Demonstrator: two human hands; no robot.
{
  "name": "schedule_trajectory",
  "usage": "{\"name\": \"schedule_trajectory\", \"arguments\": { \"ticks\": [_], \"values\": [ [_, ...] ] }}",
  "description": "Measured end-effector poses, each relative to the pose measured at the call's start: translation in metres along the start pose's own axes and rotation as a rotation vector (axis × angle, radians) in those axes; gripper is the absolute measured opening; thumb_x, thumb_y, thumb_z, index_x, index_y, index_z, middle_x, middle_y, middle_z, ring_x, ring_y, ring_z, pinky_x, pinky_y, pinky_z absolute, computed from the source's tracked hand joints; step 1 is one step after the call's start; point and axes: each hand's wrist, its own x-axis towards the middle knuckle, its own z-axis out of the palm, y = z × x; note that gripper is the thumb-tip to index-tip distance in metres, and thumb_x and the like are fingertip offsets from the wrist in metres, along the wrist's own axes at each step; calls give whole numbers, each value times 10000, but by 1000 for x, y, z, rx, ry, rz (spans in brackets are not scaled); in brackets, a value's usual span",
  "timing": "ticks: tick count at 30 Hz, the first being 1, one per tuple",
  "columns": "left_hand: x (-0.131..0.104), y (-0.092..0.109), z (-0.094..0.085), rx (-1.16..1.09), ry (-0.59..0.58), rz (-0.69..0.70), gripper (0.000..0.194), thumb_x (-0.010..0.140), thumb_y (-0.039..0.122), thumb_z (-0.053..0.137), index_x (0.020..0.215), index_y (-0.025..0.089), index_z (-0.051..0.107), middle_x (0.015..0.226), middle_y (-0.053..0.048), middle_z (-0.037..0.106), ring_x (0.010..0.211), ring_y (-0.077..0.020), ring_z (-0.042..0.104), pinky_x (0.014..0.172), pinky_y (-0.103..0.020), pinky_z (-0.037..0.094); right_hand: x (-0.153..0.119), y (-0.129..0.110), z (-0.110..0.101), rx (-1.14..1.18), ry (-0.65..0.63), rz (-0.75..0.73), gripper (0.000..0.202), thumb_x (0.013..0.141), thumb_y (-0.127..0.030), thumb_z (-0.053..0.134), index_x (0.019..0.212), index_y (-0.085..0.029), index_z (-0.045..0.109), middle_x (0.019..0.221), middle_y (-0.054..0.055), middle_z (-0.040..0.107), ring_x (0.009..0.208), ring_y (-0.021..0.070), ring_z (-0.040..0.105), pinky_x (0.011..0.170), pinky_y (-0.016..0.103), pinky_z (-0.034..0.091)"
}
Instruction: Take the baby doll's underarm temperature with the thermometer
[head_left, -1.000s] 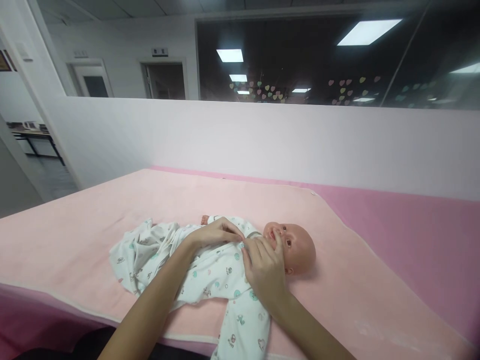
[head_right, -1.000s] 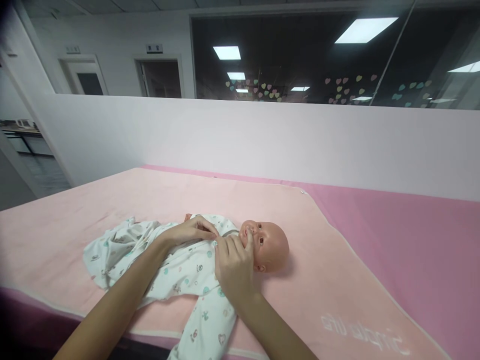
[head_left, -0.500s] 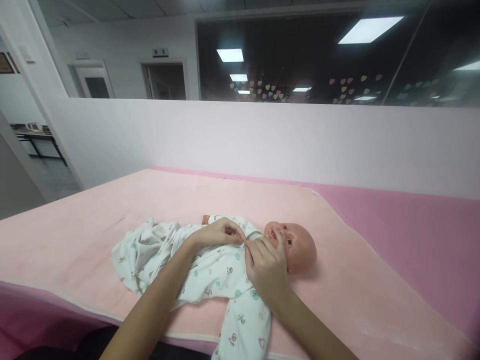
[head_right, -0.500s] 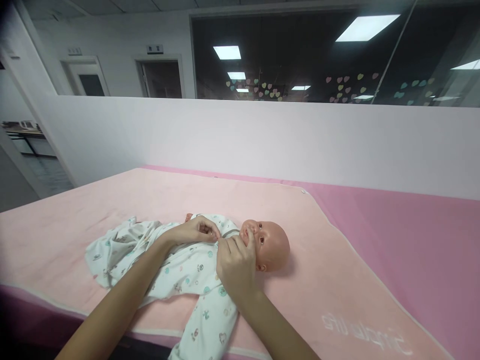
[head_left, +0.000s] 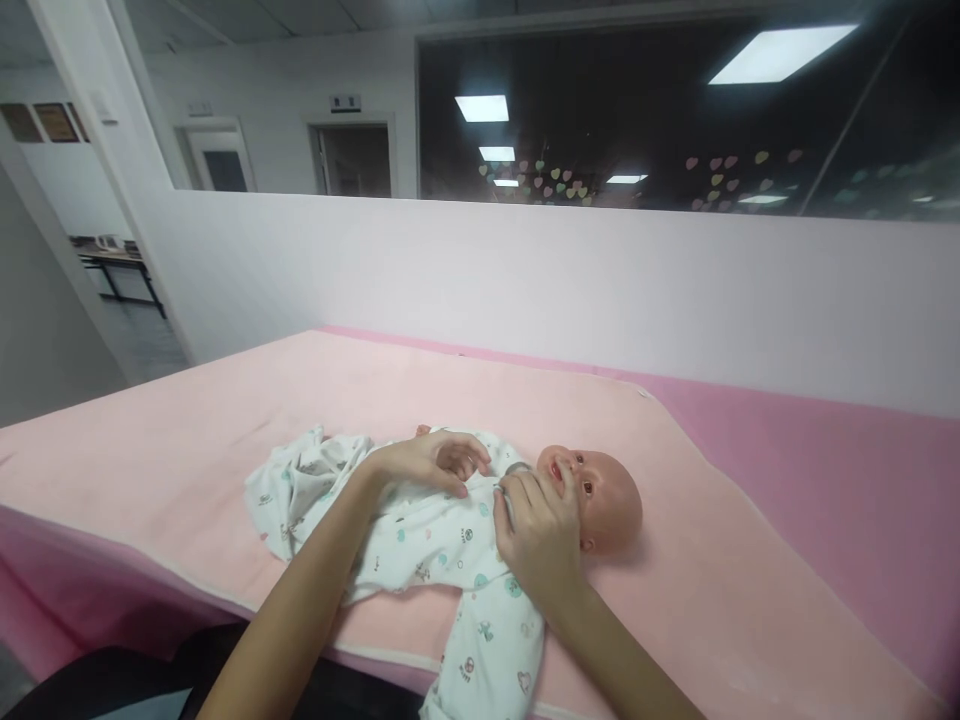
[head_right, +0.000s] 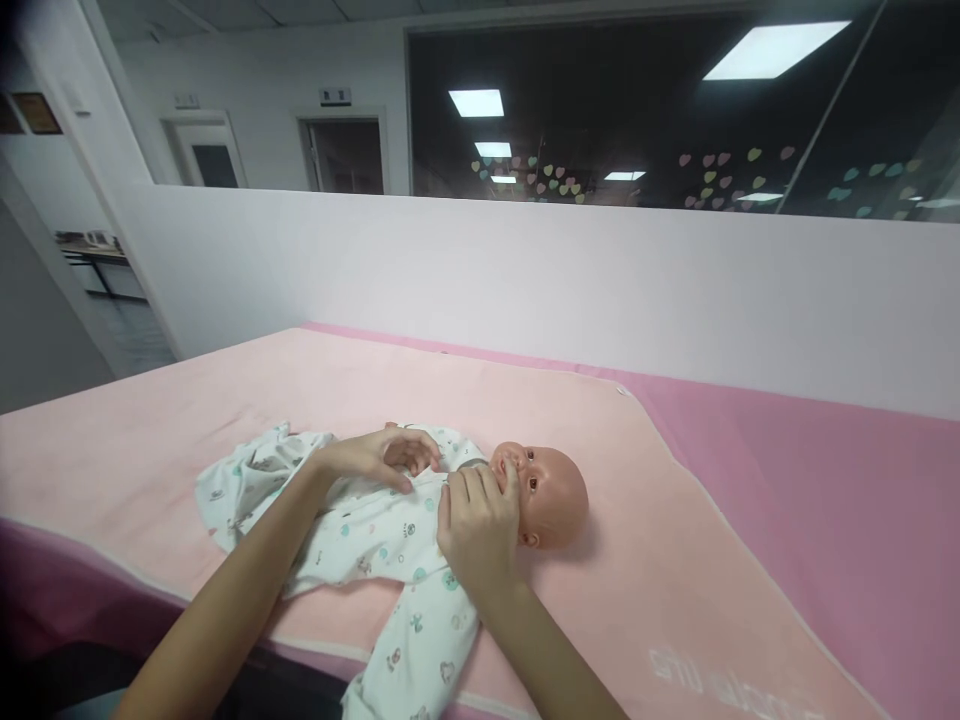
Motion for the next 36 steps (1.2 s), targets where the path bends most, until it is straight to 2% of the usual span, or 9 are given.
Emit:
{"name": "schedule_trajectory", "arguments": {
  "ticks": [2,5,7,9,12,16,20,28,36],
  "values": [
    [-15,0,0,53,70,38,424,657,187,738,1049,171,579,1058,-76,587,926,-150,531,861,-294,420,3,0,2,12,15,-31,143,820,-112,446,778,-177,567,760,26,610,764,158,536,983,446,268],
    [-35,-5,13,190,228,41,330,685,227,719,992,165,615,1017,-65,608,985,-182,541,907,-310,410,8,-6,8,141,-31,-132,182,812,-95,447,917,-180,570,880,33,625,878,174,539,1001,446,258],
    [-42,-10,25,256,356,29,295,706,244,697,980,164,622,995,-58,622,961,-186,560,888,-304,429,11,-13,15,267,-114,-142,140,812,-134,462,892,-184,566,844,29,613,850,173,532,959,409,314],
    [-44,-15,35,307,459,32,239,725,233,665,950,161,627,970,-52,632,930,-185,576,864,-295,447,13,-18,22,367,-183,-78,89,795,-161,474,823,-186,555,768,27,586,773,172,520,836,356,388],
    [-43,-17,44,410,526,64,159,727,191,632,883,161,642,929,-45,643,888,-180,589,845,-288,458,11,-20,30,460,-222,20,47,758,-161,491,764,-189,529,736,30,566,732,179,504,683,307,398],
    [-41,-16,49,546,582,127,125,733,176,609,847,180,661,989,-51,627,923,-182,580,865,-286,446,7,-16,32,545,-215,44,49,749,-151,488,763,-192,511,773,34,577,764,184,506,692,305,393],
    [-42,-18,52,610,620,137,135,720,177,617,847,191,658,1121,-60,574,1013,-201,552,892,-288,430,6,-15,32,604,-192,57,60,753,-144,474,740,-197,498,750,26,574,749,179,508,685,298,395],
    [-38,-22,56,627,613,151,122,761,185,566,873,181,612,1077,-66,590,1008,-204,541,902,-303,417,8,-14,32,661,-206,77,74,747,-132,479,748,-200,508,774,23,585,781,179,510,716,302,399],
    [-47,-14,52,466,481,127,170,842,315,534,920,183,608,1116,-83,536,1048,-207,500,917,-305,405,9,-15,29,674,-225,70,65,740,-145,505,768,-204,505,787,17,589,798,179,515,727,304,399]
  ]
}}
